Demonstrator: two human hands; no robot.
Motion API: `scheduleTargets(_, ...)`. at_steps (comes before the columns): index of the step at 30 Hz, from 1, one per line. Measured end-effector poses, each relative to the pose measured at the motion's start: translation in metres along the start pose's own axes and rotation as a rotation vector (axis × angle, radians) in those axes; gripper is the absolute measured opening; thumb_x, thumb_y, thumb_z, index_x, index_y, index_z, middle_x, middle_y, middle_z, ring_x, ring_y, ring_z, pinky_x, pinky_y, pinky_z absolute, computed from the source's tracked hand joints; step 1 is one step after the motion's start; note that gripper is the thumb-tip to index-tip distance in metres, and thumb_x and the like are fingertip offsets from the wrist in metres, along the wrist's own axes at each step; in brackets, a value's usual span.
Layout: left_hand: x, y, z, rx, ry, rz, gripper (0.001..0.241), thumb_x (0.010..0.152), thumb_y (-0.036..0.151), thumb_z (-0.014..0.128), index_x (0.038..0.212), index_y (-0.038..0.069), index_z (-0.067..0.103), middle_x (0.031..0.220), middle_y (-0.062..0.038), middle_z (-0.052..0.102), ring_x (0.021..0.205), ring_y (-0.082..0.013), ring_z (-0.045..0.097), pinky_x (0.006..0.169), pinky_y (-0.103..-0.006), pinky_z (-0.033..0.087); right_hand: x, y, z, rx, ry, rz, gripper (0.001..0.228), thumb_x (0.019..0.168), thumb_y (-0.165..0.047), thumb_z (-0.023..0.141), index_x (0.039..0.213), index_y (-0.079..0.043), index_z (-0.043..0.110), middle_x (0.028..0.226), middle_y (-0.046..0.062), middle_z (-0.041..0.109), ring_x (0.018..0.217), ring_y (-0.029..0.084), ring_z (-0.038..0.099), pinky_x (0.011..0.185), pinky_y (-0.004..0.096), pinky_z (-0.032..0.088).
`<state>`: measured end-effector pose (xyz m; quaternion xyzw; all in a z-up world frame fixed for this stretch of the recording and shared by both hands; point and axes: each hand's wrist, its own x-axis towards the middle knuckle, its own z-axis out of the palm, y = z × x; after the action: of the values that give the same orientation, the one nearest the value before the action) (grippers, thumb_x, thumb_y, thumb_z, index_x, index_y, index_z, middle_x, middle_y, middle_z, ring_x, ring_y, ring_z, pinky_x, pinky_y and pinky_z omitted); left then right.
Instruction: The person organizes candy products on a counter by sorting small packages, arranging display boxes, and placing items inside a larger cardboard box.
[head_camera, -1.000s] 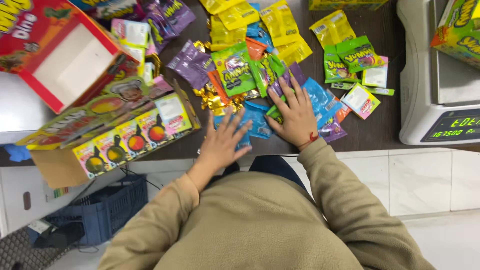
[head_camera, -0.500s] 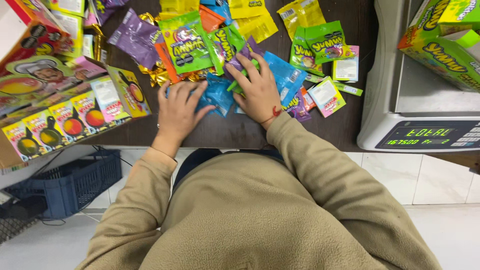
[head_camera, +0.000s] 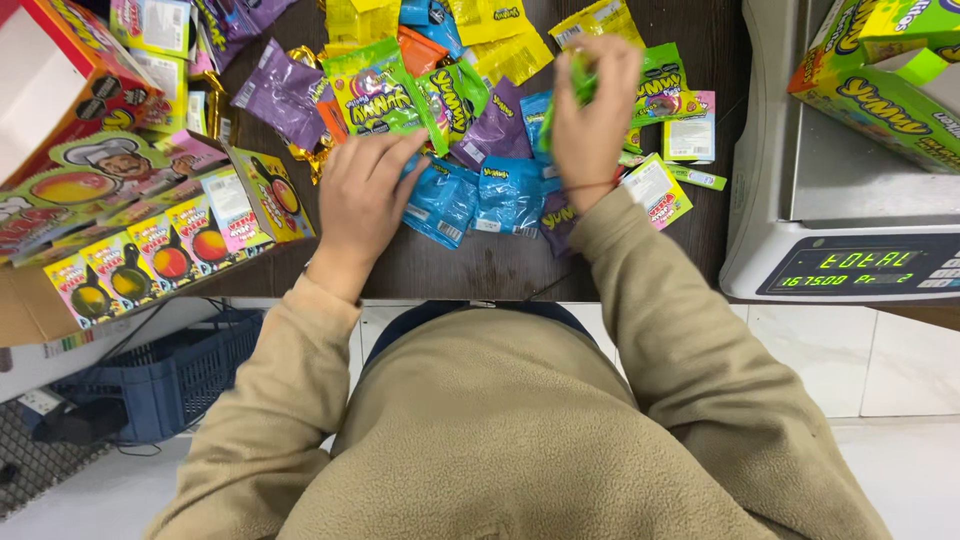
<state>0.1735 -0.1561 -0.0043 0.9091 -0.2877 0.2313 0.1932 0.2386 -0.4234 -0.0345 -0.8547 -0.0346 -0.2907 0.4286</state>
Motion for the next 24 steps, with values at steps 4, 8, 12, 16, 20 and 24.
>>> scheduleTargets(4, 0.056, -0.008, 0.027, 0.001, 0.029, 0.092, 0.036, 0.107, 0.019, 0.081, 0.138, 0.014, 0.064, 0.112, -0.008, 0.069, 0.093, -0.0264, 0.063, 0.074, -0.0369, 0.048, 0.007, 0.045, -0.001, -0.034, -0.236, 0.184, 0.055, 0.117, -0.046, 0.049, 0.159, -0.015, 0.03, 0.158, 0.024, 0.034, 0.152, 0.041, 0.033, 0.127, 0.055, 0.03)
scheduleTargets(8, 0.11, -0.015, 0.059, -0.163, -0.021, 0.159, 0.038, 0.108, 0.013, 0.079, 0.139, 0.008, 0.057, 0.126, -0.012, 0.064, 0.113, -0.0301, 0.06, 0.089, -0.0397, 0.056, -0.005, 0.031, -0.042, -0.152, -0.483, 0.327, 0.069, 0.115, -0.05, 0.051, 0.166, -0.015, 0.018, 0.171, 0.023, 0.008, 0.158, 0.047, 0.006, 0.129, 0.06, 0.012)
scheduleTargets(12, 0.127, -0.029, 0.112, -0.128, -0.254, 0.025, 0.062, 0.104, 0.042, 0.084, 0.146, 0.011, 0.05, 0.144, -0.015, 0.054, 0.127, -0.0407, 0.053, 0.1, -0.0514, 0.047, -0.05, 0.028, -0.097, -0.301, -0.371, 0.14, 0.063, 0.107, -0.019, 0.076, 0.156, 0.001, 0.041, 0.162, 0.029, 0.023, 0.153, 0.049, 0.02, 0.127, 0.06, 0.02)
scheduleTargets(16, 0.131, 0.032, 0.093, 0.002, -0.574, -0.046, 0.076, 0.106, 0.062, 0.061, 0.16, 0.018, 0.033, 0.161, -0.016, 0.035, 0.149, -0.0394, 0.026, 0.112, -0.0775, 0.011, -0.092, 0.024, -0.133, -0.383, -0.233, 0.22, 0.059, 0.1, -0.007, 0.072, 0.152, 0.003, 0.046, 0.162, 0.029, 0.026, 0.151, 0.053, 0.025, 0.125, 0.06, 0.025)
scheduleTargets(20, 0.091, 0.069, 0.113, 0.005, -0.622, 0.328, 0.078, 0.099, 0.075, 0.042, 0.158, 0.026, 0.041, 0.166, -0.011, 0.033, 0.154, -0.0363, 0.02, 0.113, -0.0809, 0.008, -0.119, 0.035, -0.141, -0.44, -0.177, 0.17, 0.04, 0.099, -0.002, 0.062, 0.138, 0.003, 0.057, 0.139, 0.027, 0.05, 0.127, 0.046, 0.049, 0.108, 0.054, 0.04)
scheduleTargets(24, 0.073, 0.069, 0.126, -0.011, -0.572, 0.375, 0.067, 0.102, 0.071, 0.044, 0.151, 0.027, 0.055, 0.165, -0.009, 0.037, 0.154, -0.0324, 0.027, 0.112, -0.0828, 0.011, -0.128, 0.038, -0.134, -0.529, -0.224, 0.181, 0.052, 0.095, -0.025, 0.08, 0.138, -0.002, 0.06, 0.14, 0.022, 0.053, 0.128, 0.043, 0.052, 0.105, 0.052, 0.044)
